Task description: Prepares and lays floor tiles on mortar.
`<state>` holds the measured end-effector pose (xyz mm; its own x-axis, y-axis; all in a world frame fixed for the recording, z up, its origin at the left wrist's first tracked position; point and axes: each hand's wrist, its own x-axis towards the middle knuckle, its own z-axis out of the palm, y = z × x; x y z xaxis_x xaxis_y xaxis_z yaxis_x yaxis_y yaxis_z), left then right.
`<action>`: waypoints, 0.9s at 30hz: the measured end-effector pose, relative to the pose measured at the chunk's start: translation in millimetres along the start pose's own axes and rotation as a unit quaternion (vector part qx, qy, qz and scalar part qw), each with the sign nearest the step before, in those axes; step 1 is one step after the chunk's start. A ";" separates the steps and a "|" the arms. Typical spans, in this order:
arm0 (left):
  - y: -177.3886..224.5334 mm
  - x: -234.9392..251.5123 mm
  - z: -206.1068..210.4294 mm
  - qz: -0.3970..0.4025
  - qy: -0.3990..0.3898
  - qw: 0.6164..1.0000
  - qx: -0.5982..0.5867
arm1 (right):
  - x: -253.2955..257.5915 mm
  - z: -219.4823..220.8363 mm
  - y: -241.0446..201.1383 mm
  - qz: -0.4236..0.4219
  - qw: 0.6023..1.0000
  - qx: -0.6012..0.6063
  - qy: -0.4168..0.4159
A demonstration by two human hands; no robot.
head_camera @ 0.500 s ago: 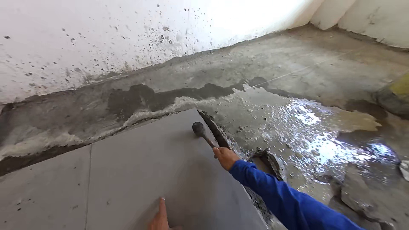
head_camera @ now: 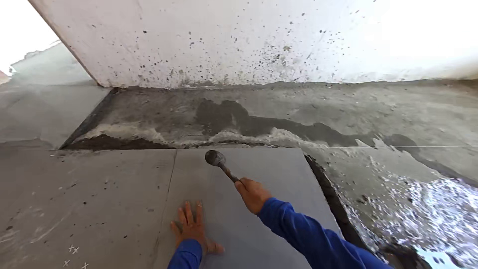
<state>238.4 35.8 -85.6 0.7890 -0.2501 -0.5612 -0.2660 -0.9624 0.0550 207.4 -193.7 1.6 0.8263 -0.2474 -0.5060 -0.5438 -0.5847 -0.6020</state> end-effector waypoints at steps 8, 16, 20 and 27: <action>-1.6 2.8 2.2 0.006 -0.013 1.000 -0.010 | 35.6 41.5 -30.7 0.011 0.995 0.094 0.020; 0.0 2.6 2.7 0.007 -0.018 1.000 -0.009 | 55.4 48.7 -43.2 0.003 0.997 0.069 0.028; 0.5 -2.5 2.1 0.004 -0.037 0.999 -0.008 | 60.3 49.1 -47.4 0.051 0.997 0.055 -0.015; -1.5 -2.2 2.2 0.012 -0.032 0.999 -0.011 | 61.8 55.8 -48.3 0.046 0.997 0.064 -0.020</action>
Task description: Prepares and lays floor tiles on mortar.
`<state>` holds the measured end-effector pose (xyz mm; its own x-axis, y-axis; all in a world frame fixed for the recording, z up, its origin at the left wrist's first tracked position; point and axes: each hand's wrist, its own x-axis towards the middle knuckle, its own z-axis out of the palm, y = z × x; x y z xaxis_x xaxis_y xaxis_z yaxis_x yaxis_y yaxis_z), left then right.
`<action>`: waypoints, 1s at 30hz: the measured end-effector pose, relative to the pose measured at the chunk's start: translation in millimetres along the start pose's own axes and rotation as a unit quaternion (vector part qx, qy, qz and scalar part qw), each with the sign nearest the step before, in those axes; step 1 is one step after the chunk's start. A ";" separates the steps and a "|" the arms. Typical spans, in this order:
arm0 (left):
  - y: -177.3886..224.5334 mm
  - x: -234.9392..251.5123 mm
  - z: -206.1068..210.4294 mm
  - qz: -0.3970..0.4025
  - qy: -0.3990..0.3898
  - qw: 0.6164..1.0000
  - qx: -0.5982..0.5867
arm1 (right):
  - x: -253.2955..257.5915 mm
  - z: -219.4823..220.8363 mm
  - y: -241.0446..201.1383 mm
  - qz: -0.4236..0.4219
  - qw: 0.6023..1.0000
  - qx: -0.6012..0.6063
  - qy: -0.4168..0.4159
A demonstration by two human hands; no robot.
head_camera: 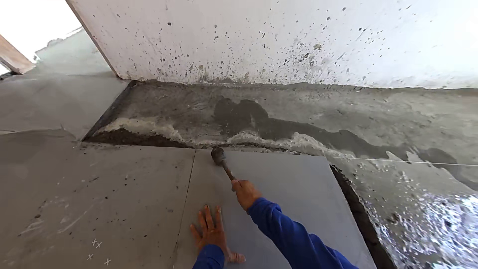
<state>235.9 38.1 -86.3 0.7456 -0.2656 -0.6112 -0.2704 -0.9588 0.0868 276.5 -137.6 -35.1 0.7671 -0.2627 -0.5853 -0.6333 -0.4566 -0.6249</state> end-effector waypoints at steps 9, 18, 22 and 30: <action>0.2 4.9 -1.4 -0.006 0.009 1.000 -0.008 | -2.3 0.1 -3.1 -0.033 0.999 0.024 0.011; 0.0 0.9 2.0 -0.010 -0.011 1.000 0.003 | -2.2 8.0 13.0 -0.007 0.999 0.031 -0.014; 1.9 6.4 -4.8 -0.007 -0.009 1.000 0.004 | -5.1 5.6 11.4 -0.034 0.998 0.050 0.031; 2.5 6.7 -3.4 -0.005 0.002 1.000 -0.001 | -7.0 1.2 16.2 -0.018 0.998 0.050 0.011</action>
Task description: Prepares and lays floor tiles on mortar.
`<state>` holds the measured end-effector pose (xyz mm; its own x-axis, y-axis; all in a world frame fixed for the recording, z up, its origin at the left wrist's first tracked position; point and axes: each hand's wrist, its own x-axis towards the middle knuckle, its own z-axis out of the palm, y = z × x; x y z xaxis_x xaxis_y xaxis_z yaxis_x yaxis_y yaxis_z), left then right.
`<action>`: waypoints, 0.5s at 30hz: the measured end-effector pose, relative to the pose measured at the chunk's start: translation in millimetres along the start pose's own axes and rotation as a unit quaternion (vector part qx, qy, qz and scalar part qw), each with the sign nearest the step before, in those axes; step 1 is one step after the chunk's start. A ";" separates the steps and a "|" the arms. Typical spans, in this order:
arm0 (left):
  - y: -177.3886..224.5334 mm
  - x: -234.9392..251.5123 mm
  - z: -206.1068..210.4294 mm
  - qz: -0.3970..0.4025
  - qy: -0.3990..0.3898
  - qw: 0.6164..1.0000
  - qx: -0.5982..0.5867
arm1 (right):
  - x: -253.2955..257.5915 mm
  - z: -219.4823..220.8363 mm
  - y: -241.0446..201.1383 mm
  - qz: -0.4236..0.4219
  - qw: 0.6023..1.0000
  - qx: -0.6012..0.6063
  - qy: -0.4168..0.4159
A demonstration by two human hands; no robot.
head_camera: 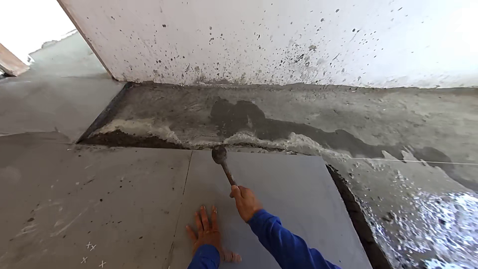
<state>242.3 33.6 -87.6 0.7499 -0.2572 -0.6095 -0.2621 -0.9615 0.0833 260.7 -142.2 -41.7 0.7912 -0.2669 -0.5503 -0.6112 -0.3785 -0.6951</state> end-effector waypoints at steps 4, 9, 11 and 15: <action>0.4 0.8 0.5 -0.004 0.006 1.000 0.005 | -1.0 -7.7 5.8 -0.001 1.000 0.012 -0.005; 0.6 -2.2 2.3 -0.012 -0.003 1.000 0.007 | -1.7 -8.4 11.0 0.025 0.999 0.006 -0.026; 1.7 -3.1 -2.9 -0.011 0.004 1.000 0.004 | -1.6 -9.5 7.9 -0.003 1.000 0.022 -0.006; 0.5 -5.8 5.0 -0.012 0.006 1.000 0.008 | 0.3 -4.1 11.2 0.018 0.999 0.018 -0.029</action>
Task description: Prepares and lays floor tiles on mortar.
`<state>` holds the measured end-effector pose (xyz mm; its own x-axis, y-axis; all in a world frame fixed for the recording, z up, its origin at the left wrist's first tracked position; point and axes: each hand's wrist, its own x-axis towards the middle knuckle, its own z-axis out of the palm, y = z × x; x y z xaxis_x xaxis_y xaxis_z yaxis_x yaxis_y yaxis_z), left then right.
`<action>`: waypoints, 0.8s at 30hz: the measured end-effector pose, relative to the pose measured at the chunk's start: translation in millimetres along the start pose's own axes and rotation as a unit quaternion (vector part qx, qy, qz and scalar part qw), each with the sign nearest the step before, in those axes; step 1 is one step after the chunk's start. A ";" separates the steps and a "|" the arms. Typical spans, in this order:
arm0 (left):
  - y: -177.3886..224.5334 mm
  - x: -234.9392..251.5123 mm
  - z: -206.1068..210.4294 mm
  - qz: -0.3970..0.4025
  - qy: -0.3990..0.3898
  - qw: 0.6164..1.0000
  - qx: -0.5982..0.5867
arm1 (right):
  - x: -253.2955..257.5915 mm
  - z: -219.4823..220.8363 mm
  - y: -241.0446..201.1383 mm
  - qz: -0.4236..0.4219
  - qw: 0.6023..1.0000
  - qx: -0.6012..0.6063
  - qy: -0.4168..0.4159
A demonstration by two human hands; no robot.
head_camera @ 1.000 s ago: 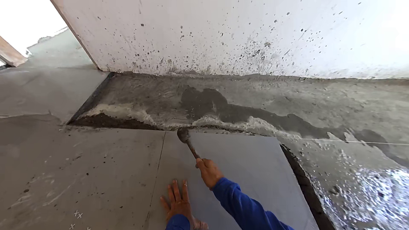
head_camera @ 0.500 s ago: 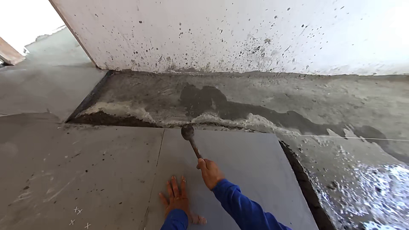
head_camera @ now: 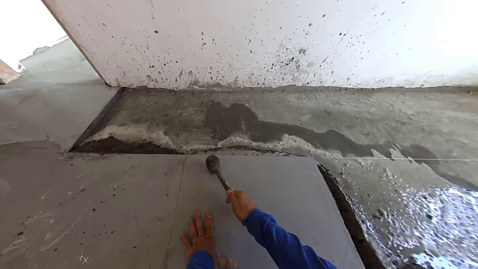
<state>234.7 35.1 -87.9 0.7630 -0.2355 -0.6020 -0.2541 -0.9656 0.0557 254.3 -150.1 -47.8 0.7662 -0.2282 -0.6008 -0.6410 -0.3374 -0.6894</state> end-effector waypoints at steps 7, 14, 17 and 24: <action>-2.0 -0.9 -1.4 0.000 -0.009 1.000 0.005 | -7.1 7.1 1.9 -0.007 1.000 0.018 0.012; -2.6 1.8 -6.3 0.010 -0.018 1.000 0.004 | -38.0 0.4 36.9 -0.048 0.994 0.071 0.069; -3.7 -1.5 -12.0 0.008 -0.049 0.999 0.007 | -62.3 -0.1 71.1 -0.026 0.994 0.059 0.083; -8.9 0.1 -10.0 0.042 -0.044 0.998 0.024 | -172.7 -16.4 119.4 -0.037 0.981 0.127 0.142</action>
<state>243.0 42.5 -80.5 0.6834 -0.3026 -0.6643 -0.3446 -0.9360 0.0719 46.2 -165.9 -19.7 0.7696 -0.4685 -0.4338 -0.5464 -0.1318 -0.8271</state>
